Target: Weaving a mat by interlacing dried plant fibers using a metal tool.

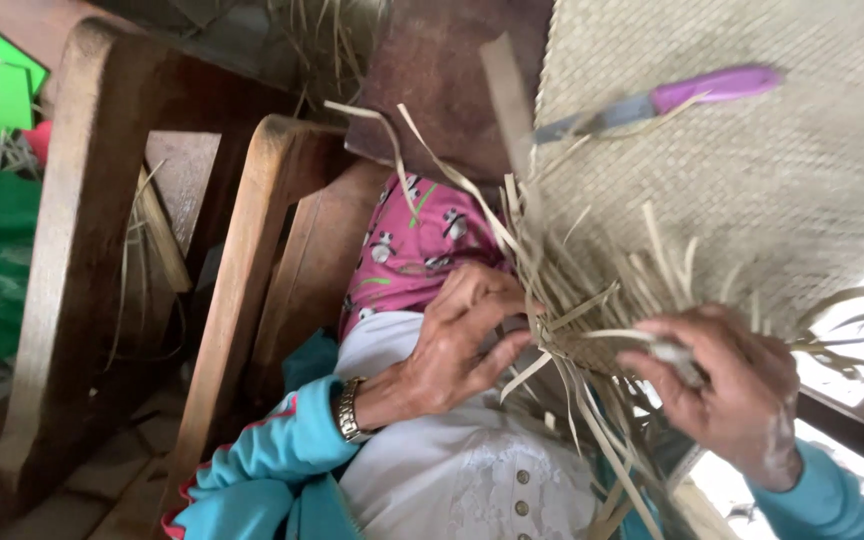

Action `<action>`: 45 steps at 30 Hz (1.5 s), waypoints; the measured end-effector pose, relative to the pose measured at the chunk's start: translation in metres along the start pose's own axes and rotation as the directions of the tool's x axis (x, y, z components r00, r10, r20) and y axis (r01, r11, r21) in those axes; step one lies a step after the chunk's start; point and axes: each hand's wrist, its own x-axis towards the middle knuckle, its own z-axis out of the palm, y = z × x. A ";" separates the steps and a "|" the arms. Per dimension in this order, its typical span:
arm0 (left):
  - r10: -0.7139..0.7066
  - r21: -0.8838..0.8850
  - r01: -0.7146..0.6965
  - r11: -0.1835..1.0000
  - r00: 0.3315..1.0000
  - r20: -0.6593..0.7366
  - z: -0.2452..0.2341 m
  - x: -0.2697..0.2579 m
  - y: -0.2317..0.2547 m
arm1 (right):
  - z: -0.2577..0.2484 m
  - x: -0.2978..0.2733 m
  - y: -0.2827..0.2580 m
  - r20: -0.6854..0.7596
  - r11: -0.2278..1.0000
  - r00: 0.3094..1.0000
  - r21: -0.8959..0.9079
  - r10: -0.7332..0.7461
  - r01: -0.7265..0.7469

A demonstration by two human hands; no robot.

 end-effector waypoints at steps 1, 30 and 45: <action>0.013 0.024 -0.013 1.000 1.000 0.018 0.002 0.007 0.000 | -0.008 0.009 -0.010 -0.002 0.996 1.000 0.086 0.011 -0.011; -0.066 -0.239 0.126 0.963 0.968 0.243 0.024 0.090 -0.008 | -0.014 0.039 0.025 0.286 0.698 0.883 0.540 0.373 -0.470; 0.270 0.244 -0.315 0.917 0.942 0.201 0.014 0.110 0.000 | -0.020 0.051 0.011 0.342 0.618 0.811 0.526 0.475 -0.584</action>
